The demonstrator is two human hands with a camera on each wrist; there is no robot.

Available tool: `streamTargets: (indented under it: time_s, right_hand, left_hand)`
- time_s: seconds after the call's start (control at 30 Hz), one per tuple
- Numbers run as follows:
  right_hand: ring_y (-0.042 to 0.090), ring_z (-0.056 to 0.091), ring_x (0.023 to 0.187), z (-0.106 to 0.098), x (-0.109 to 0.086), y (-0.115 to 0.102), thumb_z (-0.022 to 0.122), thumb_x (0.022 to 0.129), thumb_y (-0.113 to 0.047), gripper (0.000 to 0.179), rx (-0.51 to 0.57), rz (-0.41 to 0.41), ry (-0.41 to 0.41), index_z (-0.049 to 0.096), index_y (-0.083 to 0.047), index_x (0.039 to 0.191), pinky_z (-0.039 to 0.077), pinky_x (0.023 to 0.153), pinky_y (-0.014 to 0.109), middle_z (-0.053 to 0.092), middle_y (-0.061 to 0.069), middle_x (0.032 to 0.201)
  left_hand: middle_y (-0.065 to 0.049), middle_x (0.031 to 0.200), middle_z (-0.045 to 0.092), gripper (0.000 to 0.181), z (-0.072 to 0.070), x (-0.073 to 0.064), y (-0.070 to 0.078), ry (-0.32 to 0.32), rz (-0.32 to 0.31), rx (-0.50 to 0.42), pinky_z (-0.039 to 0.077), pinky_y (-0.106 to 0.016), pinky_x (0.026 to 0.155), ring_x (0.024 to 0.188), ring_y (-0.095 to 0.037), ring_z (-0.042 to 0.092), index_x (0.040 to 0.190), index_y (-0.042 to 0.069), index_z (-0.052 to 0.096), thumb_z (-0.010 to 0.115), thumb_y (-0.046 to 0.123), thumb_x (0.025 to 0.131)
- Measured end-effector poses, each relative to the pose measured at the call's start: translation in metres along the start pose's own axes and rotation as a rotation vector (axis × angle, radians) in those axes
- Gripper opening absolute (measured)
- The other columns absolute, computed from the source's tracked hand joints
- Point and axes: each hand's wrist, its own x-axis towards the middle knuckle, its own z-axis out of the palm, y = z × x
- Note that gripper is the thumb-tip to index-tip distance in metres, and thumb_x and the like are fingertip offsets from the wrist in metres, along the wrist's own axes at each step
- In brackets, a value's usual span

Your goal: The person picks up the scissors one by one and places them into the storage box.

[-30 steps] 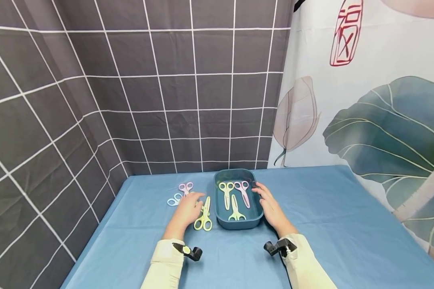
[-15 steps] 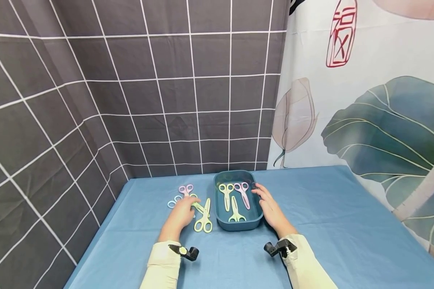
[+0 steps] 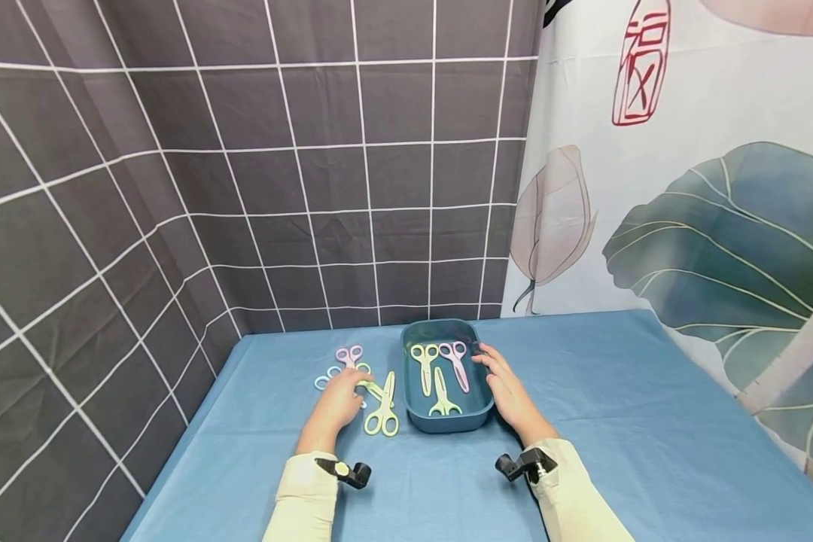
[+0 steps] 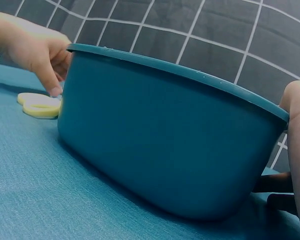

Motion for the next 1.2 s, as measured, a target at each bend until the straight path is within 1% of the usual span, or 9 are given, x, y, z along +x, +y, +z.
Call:
streamTargets:
  time_s: [0.17, 0.43, 0.57, 0.7, 0.9, 1.03, 1.13, 1.2]
  right_hand:
    - [0.042, 0.032, 0.146, 0.0, 0.0, 0.001, 0.036, 0.097, 0.004, 0.041, 0.007, 0.007, 0.002, 0.06, -0.001, 0.13, 0.028, 0.114, 0.06, 0.038, 0.019, 0.158]
    - [0.042, 0.033, 0.146, -0.001, 0.001, 0.003, 0.038, 0.096, 0.004, 0.04, 0.025, 0.027, 0.003, 0.062, -0.002, 0.128, 0.028, 0.115, 0.059, 0.038, 0.017, 0.158]
    - [0.042, 0.032, 0.146, -0.001, 0.002, 0.003, 0.039, 0.097, 0.003, 0.039, 0.037, 0.037, 0.005, 0.062, -0.003, 0.127, 0.028, 0.115, 0.06, 0.038, 0.018, 0.158]
    - [0.042, 0.032, 0.146, -0.001, 0.002, 0.004, 0.04, 0.098, 0.002, 0.037, 0.055, 0.038, 0.013, 0.063, -0.004, 0.127, 0.027, 0.115, 0.06, 0.039, 0.017, 0.157]
    - [0.042, 0.034, 0.145, 0.0, 0.002, 0.005, 0.041, 0.097, 0.003, 0.036, 0.068, 0.037, 0.027, 0.064, -0.004, 0.124, 0.029, 0.114, 0.06, 0.04, 0.017, 0.156]
    - [0.042, 0.034, 0.145, -0.001, 0.003, 0.005, 0.042, 0.098, 0.002, 0.035, 0.068, 0.05, 0.032, 0.065, -0.005, 0.124, 0.029, 0.114, 0.06, 0.041, 0.016, 0.157]
    - [0.041, 0.034, 0.145, -0.001, 0.003, 0.005, 0.043, 0.098, 0.001, 0.035, 0.064, 0.06, 0.031, 0.065, -0.005, 0.124, 0.029, 0.114, 0.06, 0.041, 0.015, 0.157]
    - [0.041, 0.034, 0.145, -0.001, 0.003, 0.005, 0.043, 0.098, 0.0, 0.035, 0.066, 0.065, 0.027, 0.065, -0.005, 0.124, 0.029, 0.114, 0.06, 0.04, 0.014, 0.157]
  left_hand:
    - [-0.02, 0.128, 0.062, 0.035, 0.0, -0.001, -0.001, 0.004, -0.034, -0.027, 0.044, -0.054, 0.105, 0.12, -0.042, 0.059, 0.116, 0.004, 0.072, 0.07, -0.007, 0.083]
    - [-0.02, 0.129, 0.061, 0.03, 0.0, -0.001, 0.0, -0.007, -0.068, -0.023, 0.043, -0.055, 0.106, 0.121, -0.042, 0.058, 0.115, 0.004, 0.072, 0.074, 0.001, 0.086]
    - [-0.02, 0.129, 0.061, 0.027, 0.001, -0.002, 0.0, -0.004, -0.066, -0.007, 0.043, -0.055, 0.105, 0.121, -0.042, 0.058, 0.113, 0.005, 0.072, 0.075, 0.004, 0.087]
    - [-0.019, 0.125, 0.063, 0.026, 0.001, -0.002, 0.001, 0.001, -0.048, 0.026, 0.043, -0.056, 0.105, 0.119, -0.041, 0.059, 0.112, 0.006, 0.072, 0.076, 0.006, 0.086]
    - [-0.017, 0.12, 0.065, 0.024, 0.002, -0.001, 0.003, 0.006, -0.054, 0.053, 0.036, -0.061, 0.108, 0.119, -0.039, 0.059, 0.11, 0.007, 0.073, 0.075, 0.009, 0.087]
    - [-0.017, 0.121, 0.065, 0.022, 0.003, 0.0, 0.005, 0.002, -0.08, 0.053, 0.029, -0.065, 0.112, 0.122, -0.039, 0.057, 0.11, 0.008, 0.073, 0.072, 0.012, 0.089]
    - [-0.018, 0.122, 0.065, 0.022, 0.004, 0.0, 0.008, 0.012, -0.085, 0.045, 0.026, -0.068, 0.112, 0.124, -0.041, 0.055, 0.11, 0.009, 0.074, 0.07, 0.014, 0.089]
    - [-0.018, 0.121, 0.065, 0.021, 0.005, 0.0, 0.01, 0.016, -0.074, 0.039, 0.028, -0.068, 0.111, 0.122, -0.041, 0.056, 0.108, 0.009, 0.074, 0.069, 0.014, 0.088]
